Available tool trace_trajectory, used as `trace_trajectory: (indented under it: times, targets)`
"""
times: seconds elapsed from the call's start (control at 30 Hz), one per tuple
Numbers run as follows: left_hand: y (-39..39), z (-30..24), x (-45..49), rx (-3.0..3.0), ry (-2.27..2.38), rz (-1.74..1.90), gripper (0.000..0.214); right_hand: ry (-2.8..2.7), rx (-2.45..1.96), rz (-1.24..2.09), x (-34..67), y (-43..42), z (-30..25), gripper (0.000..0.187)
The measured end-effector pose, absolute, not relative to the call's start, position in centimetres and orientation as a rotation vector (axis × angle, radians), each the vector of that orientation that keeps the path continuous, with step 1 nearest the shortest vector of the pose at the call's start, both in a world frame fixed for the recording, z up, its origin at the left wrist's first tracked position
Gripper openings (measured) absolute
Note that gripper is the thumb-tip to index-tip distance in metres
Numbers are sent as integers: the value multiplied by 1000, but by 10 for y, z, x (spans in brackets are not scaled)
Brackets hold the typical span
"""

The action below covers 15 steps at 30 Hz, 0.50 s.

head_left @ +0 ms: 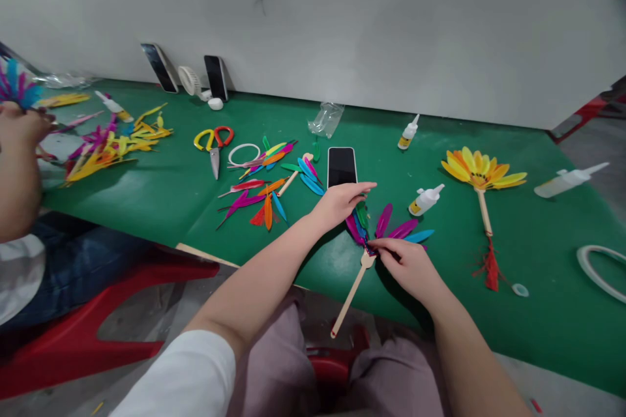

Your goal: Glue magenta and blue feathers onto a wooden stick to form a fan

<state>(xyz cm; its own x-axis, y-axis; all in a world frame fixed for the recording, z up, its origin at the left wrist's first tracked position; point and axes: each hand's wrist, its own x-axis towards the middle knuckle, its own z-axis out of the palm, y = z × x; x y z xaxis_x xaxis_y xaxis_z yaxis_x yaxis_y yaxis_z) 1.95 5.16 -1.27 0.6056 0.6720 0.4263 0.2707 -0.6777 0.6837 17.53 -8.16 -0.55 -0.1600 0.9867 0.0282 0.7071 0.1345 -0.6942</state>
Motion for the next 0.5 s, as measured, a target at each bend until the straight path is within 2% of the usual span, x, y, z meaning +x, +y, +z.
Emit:
trace_trajectory:
  times: [0.33, 0.5]
  targets:
    - [52, -2, 8, 1438, 796, 1222, 33, -1923, -1623, 780, 177, -82, -3, 29]
    - [55, 2, -1, 1279, 827, 1285, 33, -1964, -1635, 813, 176, -82, -4, 30]
